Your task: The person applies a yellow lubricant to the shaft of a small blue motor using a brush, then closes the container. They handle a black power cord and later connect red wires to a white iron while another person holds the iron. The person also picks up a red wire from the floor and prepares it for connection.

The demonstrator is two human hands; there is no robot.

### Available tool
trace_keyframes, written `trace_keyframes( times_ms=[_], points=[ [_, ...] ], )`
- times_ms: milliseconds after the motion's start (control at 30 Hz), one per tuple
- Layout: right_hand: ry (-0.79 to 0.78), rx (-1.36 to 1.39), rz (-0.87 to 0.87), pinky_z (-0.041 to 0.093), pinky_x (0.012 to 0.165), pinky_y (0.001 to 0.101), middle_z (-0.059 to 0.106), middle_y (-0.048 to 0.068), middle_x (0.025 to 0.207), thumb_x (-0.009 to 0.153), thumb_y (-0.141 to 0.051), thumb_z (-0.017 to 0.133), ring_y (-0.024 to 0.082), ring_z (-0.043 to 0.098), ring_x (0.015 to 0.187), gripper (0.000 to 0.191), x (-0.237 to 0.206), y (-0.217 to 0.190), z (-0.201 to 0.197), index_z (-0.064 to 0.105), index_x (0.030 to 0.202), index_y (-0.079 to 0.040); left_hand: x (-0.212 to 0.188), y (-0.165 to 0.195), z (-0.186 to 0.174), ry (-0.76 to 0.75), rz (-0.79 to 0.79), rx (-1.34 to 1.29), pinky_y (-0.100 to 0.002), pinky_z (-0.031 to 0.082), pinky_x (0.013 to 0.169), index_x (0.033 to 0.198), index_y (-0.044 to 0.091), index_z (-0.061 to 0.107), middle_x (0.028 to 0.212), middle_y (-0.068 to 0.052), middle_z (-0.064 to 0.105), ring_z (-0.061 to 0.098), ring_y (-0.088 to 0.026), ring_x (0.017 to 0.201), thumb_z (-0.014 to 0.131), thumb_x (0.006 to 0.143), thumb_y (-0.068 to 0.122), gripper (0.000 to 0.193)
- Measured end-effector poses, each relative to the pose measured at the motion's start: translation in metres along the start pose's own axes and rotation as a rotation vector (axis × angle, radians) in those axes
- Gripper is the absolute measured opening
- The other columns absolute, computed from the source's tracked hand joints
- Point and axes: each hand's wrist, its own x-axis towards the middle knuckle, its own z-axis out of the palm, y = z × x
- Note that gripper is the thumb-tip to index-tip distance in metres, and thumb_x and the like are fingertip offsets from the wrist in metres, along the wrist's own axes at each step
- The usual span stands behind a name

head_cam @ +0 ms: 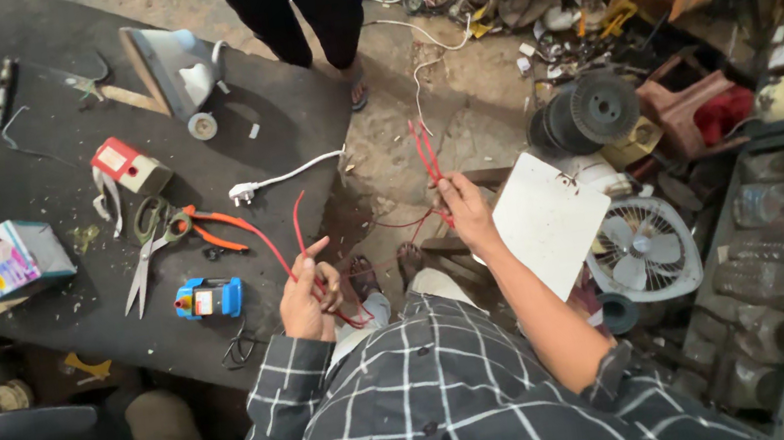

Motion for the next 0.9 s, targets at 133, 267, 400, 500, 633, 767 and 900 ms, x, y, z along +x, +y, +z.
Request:
trace_keyframes(
  times_ms=[133,267,400,500,633,767,900],
  points=[
    [0.007,-0.081,-0.035,0.05,0.072,0.0238,0.072,0.0,0.098,0.103,-0.022,0.061,0.009,0.061,0.083,0.027,0.016,0.028,0.002,0.071,0.122,-0.005,-0.011,0.002,-0.002,0.091,-0.029,-0.021,-0.025,0.026,0.043,0.136,-0.002,0.057,0.067,-0.004,0.049,0.031,-0.008,0.048,0.046,0.107,0.036,0.05],
    [-0.089,-0.068,-0.013,0.053,0.082,0.0269,0.075,0.003,0.1,0.1,-0.022,0.062,0.012,0.065,0.09,0.038,0.029,0.046,0.01,0.068,0.134,-0.008,-0.029,0.009,0.003,0.068,0.029,-0.022,-0.025,0.029,0.048,0.136,-0.007,0.057,0.066,-0.004,0.047,0.035,-0.009,0.052,0.038,0.107,0.045,0.062],
    [-0.036,-0.252,-0.09,0.053,0.087,0.0318,0.078,0.005,0.104,0.098,-0.025,0.066,0.018,0.073,0.097,0.03,0.042,0.055,0.02,0.073,0.125,-0.012,-0.046,0.012,0.007,0.155,0.005,-0.002,-0.026,0.031,0.052,0.131,-0.009,0.057,0.065,-0.005,0.048,0.038,-0.011,0.053,0.031,0.108,0.057,0.074],
    [-0.043,-0.275,-0.048,0.053,0.086,0.0347,0.076,0.007,0.104,0.098,-0.027,0.069,0.024,0.073,0.098,0.025,0.055,0.063,0.034,0.076,0.118,-0.014,-0.056,0.013,0.004,0.175,0.0,0.035,-0.028,0.031,0.055,0.132,-0.01,0.057,0.065,-0.004,0.046,0.038,-0.012,0.057,0.033,0.111,0.058,0.075],
    [-0.133,-0.186,-0.089,0.052,0.09,0.037,0.073,0.01,0.109,0.097,-0.023,0.069,0.028,0.069,0.105,0.025,0.07,0.075,0.052,0.072,0.117,-0.009,-0.052,0.01,0.001,0.26,0.015,0.093,-0.031,0.032,0.059,0.128,-0.006,0.059,0.065,-0.005,0.043,0.037,-0.015,0.06,0.036,0.112,0.056,0.068],
    [-0.226,-0.098,-0.166,0.053,0.088,0.0375,0.07,0.011,0.108,0.095,-0.016,0.063,0.029,0.069,0.1,0.031,0.084,0.092,0.068,0.068,0.125,-0.009,-0.049,0.014,0.002,0.184,0.051,0.008,-0.031,0.031,0.06,0.126,-0.005,0.064,0.067,-0.005,0.043,0.035,-0.015,0.063,0.036,0.118,0.049,0.061],
    [-0.24,0.008,-0.207,0.054,0.084,0.0382,0.072,0.01,0.103,0.095,-0.017,0.066,0.029,0.07,0.096,0.026,0.082,0.108,0.087,0.071,0.12,-0.01,-0.051,0.024,0.009,0.198,0.028,0.001,-0.034,0.031,0.067,0.126,-0.001,0.067,0.068,-0.005,0.043,0.036,-0.017,0.067,0.036,0.119,0.043,0.054]
  ],
)
